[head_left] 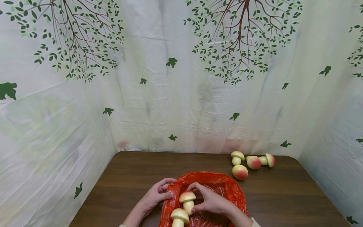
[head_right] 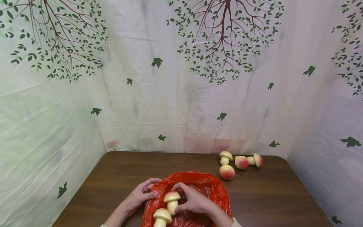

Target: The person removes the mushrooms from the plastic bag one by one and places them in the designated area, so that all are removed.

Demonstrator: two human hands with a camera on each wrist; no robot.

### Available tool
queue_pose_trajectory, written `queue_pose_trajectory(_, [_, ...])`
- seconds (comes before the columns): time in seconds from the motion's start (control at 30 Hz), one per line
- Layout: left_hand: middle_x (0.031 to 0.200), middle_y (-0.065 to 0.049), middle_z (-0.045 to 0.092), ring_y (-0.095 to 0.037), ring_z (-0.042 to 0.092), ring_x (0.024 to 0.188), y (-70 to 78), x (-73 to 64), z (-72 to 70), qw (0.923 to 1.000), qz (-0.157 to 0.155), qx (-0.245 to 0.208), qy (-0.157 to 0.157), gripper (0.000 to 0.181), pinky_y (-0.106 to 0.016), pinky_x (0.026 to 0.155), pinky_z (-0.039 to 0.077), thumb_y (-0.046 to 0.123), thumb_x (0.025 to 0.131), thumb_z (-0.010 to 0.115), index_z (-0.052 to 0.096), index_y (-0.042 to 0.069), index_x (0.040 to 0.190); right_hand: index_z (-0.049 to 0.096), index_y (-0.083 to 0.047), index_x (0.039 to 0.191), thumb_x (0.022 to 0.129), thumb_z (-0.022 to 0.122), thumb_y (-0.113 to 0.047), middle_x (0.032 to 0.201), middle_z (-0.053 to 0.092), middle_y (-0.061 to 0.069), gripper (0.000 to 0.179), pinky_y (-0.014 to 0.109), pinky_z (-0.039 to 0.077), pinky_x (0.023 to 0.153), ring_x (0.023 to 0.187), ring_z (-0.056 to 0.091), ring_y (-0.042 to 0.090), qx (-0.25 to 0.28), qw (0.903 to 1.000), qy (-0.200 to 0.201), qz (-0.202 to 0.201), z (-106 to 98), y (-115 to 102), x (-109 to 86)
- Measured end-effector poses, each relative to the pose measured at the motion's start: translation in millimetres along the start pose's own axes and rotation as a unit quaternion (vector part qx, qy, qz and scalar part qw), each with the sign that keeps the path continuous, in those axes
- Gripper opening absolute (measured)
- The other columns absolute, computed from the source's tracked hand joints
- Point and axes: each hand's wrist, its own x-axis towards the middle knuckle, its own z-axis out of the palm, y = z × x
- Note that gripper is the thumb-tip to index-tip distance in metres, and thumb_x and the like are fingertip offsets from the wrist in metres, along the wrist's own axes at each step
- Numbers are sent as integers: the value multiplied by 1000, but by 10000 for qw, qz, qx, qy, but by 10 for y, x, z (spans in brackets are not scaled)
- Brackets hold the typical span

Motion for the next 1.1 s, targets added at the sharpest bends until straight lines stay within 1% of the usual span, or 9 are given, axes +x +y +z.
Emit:
queue_pose_trajectory(0.1, [123,-1,75,-11,73,107,-2,-4,1,10000,11,-1,-3,53,-30,88,64,12,105,66,46,1,152,52,-18,138,95,82,-17,136,64,4,53,28,55,105,128,64,10,-42,10000,11,1,-3,11,1])
queue_pose_trajectory(0.17, [122,-1,75,-12,73,107,-2,-5,2,10000,24,0,-3,53,-30,87,64,12,105,66,46,1,152,53,-17,137,96,80,-17,136,65,5,49,28,56,104,128,64,11,-122,9999,48,-49,-3,13,3])
queue_pose_trajectory(0.4, [123,-3,75,-12,74,106,-10,0,0,10000,47,28,-4,52,-30,87,64,13,105,66,46,1,152,58,-17,131,101,74,-16,134,67,5,34,32,58,104,131,65,22,-369,9990,178,-175,6,-20,1])
queue_pose_trajectory(0.57, [123,-3,75,-12,74,105,-14,3,-2,10000,40,66,12,51,-30,87,64,14,105,65,47,2,151,58,-16,131,103,71,-17,135,67,6,30,33,59,104,132,65,26,-381,9989,196,-201,4,-30,1])
queue_pose_trajectory(0.7, [124,-2,75,-12,74,105,-11,2,1,10000,52,53,-11,51,-30,87,64,13,105,65,46,2,152,58,-17,131,103,71,-19,134,68,5,30,28,57,103,131,66,23,-455,9985,226,-194,-4,-15,5])
queue_pose_trajectory(0.87, [123,0,76,-11,74,105,-10,2,3,10000,81,11,-44,52,-30,87,64,12,105,65,45,1,152,59,-17,131,103,72,-23,131,69,5,31,19,53,100,126,67,16,-512,9979,362,-173,-9,5,0])
queue_pose_trajectory(0.97, [123,-1,75,-11,75,105,-17,5,0,9999,94,1,-47,52,-30,87,64,11,105,65,45,0,152,59,-15,131,103,72,-23,132,68,7,32,17,51,100,125,67,13,-453,9979,411,-211,-11,6,-5])
queue_pose_trajectory(1.1, [125,-3,75,-12,75,105,-35,10,-9,9999,110,0,-59,53,-30,87,64,11,105,65,44,-1,152,58,-14,132,103,71,-22,133,67,9,33,18,52,101,126,66,13,-312,9984,416,-225,-22,-15,-12])
